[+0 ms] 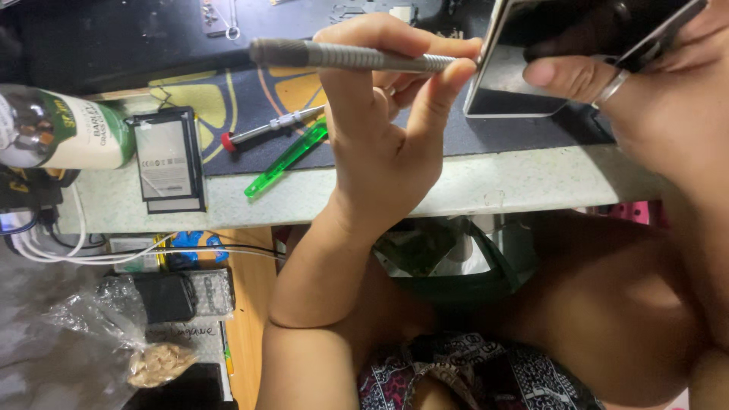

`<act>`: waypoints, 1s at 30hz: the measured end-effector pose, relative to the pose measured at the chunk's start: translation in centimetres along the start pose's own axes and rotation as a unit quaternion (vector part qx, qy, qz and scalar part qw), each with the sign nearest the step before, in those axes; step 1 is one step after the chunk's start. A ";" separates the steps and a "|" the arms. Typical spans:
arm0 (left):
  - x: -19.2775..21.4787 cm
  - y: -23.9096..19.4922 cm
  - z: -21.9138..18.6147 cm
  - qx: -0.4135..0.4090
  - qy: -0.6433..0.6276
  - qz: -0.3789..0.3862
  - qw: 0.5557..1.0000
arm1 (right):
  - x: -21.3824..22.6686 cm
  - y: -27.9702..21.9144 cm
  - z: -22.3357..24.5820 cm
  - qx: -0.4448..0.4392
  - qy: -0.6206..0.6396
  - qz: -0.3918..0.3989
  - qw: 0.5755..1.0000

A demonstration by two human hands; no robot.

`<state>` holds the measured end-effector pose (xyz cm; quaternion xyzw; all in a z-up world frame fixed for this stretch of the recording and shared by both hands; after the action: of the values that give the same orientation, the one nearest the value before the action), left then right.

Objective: The person uses a metal pick and tweezers to pry open the back cover of a white smartphone. They carefully separate the casing from the internal components and lift the back cover away.

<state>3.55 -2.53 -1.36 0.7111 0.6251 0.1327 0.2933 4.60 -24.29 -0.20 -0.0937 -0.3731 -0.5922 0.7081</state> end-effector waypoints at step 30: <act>-0.4 1.1 -1.2 0.072 0.147 0.136 0.977 | 0.8 -0.3 -1.8 -0.184 0.335 -0.038 0.923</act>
<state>3.70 -2.71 0.28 0.7814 0.5664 0.2297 0.1254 5.06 -26.00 -1.04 -0.0044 -0.0013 -0.6737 0.7390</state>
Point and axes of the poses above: each hand's wrist, its own y-axis towards the middle knuckle, its own x-axis out of the back of the hand, z = x × y, the point moved 4 cm from there along y, towards the middle knuckle, and after that the axes turned 9 degrees about -y, right-handed, at the moved point
